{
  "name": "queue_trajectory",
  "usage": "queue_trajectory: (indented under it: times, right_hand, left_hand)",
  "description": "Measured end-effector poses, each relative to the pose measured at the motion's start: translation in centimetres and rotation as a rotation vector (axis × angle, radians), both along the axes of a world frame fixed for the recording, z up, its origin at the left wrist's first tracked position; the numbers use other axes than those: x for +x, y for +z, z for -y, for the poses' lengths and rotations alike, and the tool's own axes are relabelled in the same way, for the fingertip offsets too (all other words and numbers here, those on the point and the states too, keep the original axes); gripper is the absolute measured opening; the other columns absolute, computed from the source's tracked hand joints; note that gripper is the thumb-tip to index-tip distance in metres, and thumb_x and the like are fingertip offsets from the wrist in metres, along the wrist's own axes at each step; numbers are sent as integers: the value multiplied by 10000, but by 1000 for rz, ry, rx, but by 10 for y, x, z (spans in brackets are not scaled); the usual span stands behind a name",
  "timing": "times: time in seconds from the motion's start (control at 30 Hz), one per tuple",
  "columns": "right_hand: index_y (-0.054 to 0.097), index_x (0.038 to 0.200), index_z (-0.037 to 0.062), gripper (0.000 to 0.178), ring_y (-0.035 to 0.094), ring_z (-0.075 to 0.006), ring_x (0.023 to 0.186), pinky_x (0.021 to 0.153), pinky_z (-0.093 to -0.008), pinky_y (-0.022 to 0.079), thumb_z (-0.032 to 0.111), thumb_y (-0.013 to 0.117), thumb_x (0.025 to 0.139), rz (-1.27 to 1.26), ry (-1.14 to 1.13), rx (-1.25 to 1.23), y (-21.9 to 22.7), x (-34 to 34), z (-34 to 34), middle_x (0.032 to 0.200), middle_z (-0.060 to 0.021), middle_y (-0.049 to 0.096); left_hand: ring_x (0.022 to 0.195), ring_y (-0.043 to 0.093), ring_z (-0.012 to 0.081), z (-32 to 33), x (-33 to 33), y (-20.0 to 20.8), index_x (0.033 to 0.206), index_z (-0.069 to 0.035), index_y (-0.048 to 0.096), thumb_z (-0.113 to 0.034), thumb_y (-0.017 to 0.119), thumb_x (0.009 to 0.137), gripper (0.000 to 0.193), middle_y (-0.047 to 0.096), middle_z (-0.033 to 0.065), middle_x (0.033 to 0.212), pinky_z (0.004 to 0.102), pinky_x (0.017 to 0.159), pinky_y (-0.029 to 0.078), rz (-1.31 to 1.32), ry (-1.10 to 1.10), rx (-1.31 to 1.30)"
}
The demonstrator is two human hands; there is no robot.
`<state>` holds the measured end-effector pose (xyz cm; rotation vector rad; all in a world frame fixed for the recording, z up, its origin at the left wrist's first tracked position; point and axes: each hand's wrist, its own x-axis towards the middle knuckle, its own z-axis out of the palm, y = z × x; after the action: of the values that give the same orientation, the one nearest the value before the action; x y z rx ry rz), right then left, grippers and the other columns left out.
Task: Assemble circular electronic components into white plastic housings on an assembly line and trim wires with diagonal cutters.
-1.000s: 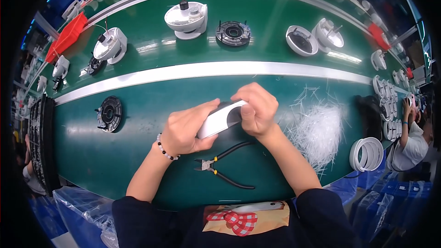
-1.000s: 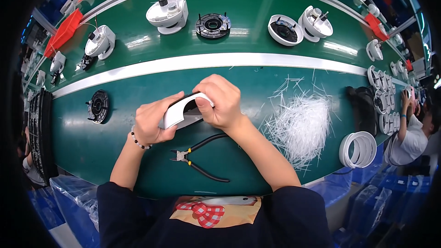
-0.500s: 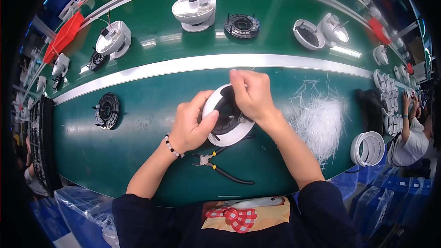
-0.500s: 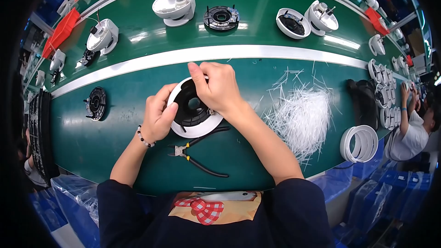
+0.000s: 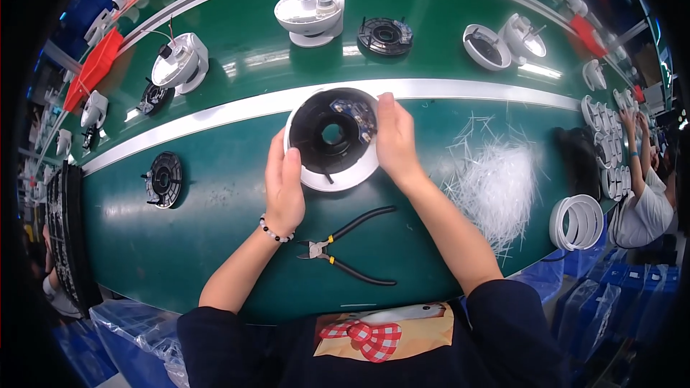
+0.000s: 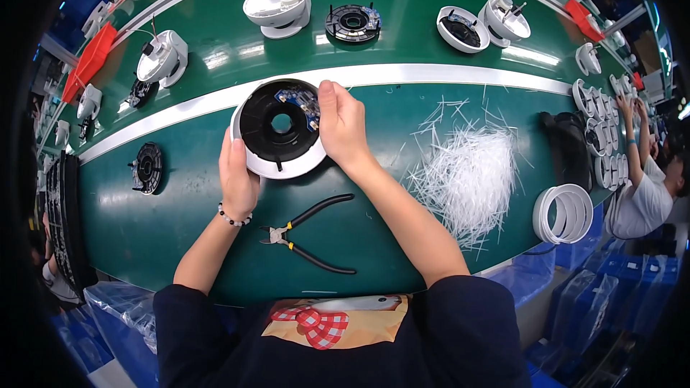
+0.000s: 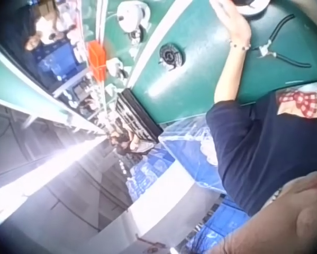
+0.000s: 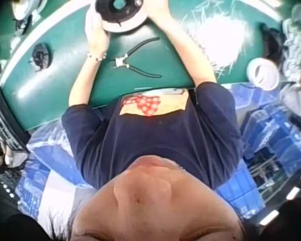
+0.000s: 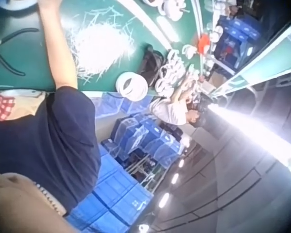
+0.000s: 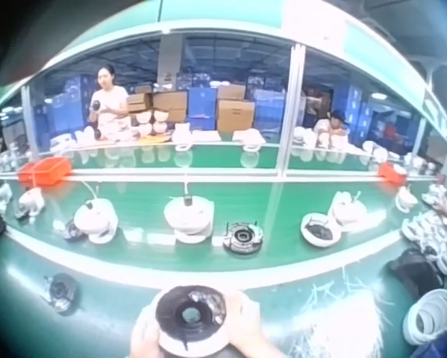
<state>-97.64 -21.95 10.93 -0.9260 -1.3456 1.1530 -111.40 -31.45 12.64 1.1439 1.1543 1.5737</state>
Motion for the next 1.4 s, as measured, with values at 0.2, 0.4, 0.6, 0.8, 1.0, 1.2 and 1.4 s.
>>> queue_trajectory:
  times: [0.2, 0.4, 0.6, 0.8, 1.0, 1.2, 1.4]
  right_hand:
    - [518, 804, -36, 484, 418, -97, 638, 583, -254, 383, 401, 348, 921, -144, -38, -46, 0, -8, 9, 653, -52, 509]
    - [254, 1256, -79, 709, 576, -272, 720, 685, -344, 449, 391, 545, 813, 166, 173, -123, 9, 13, 3, 956, -203, 564]
    - [529, 988, 5, 490, 413, -323, 1065, 863, -420, 360, 286, 702, 626, 914, -110, 679, 33, 62, -59, 1146, -174, 445]
    - [557, 929, 41, 241, 439, -273, 1077, 880, -491, 343, 79, 525, 693, 1343, -213, 651, -43, 75, -163, 1080, -102, 523]
    - [624, 698, 57, 94, 574, -283, 735, 638, -392, 447, 150, 636, 684, 1309, -98, 561, 6, 87, -131, 696, -120, 612]
    - [557, 603, 49, 63, 503, -273, 567, 548, -376, 408, 60, 582, 660, 1002, 201, 949, 60, 53, -34, 563, -103, 539]
    - [512, 587, 28, 122, 448, -185, 585, 524, -304, 356, 135, 538, 536, 654, 458, 1393, 31, -44, 89, 554, -49, 436]
  left_hand:
    - [1070, 399, 141, 2, 21, -4, 1255, 5, 271, -194, 348, 918, 399, 387, 84, 1196, 255, 911, 316, -65, 118, 78]
    - [1145, 423, 243, -38, -1, 7, 1262, -42, 322, -307, 270, 945, 417, 399, 109, 1266, 371, 941, 379, 532, 192, -138]
    - [1123, 435, 330, -101, -121, 4, 1220, 30, 327, -376, 274, 932, 500, 383, 189, 1251, 516, 935, 385, 486, 199, -262]
    - [1101, 450, 345, -127, -122, -13, 1232, -41, 349, -473, 316, 898, 547, 405, 156, 1246, 522, 896, 376, 499, 236, -386]
    - [1178, 352, 320, -61, -107, 13, 1343, -26, 91, -411, 397, 887, 671, 218, 185, 1361, 435, 886, 414, 286, 320, -332]
    - [1112, 428, 273, -54, -123, 18, 1269, -23, 246, -344, 436, 884, 536, 358, 147, 1278, 405, 820, 451, 152, 402, -304]
    - [905, 560, 316, -114, -129, -12, 1064, 69, 428, -239, 514, 855, 382, 501, 212, 1041, 407, 762, 508, 277, 133, -550]
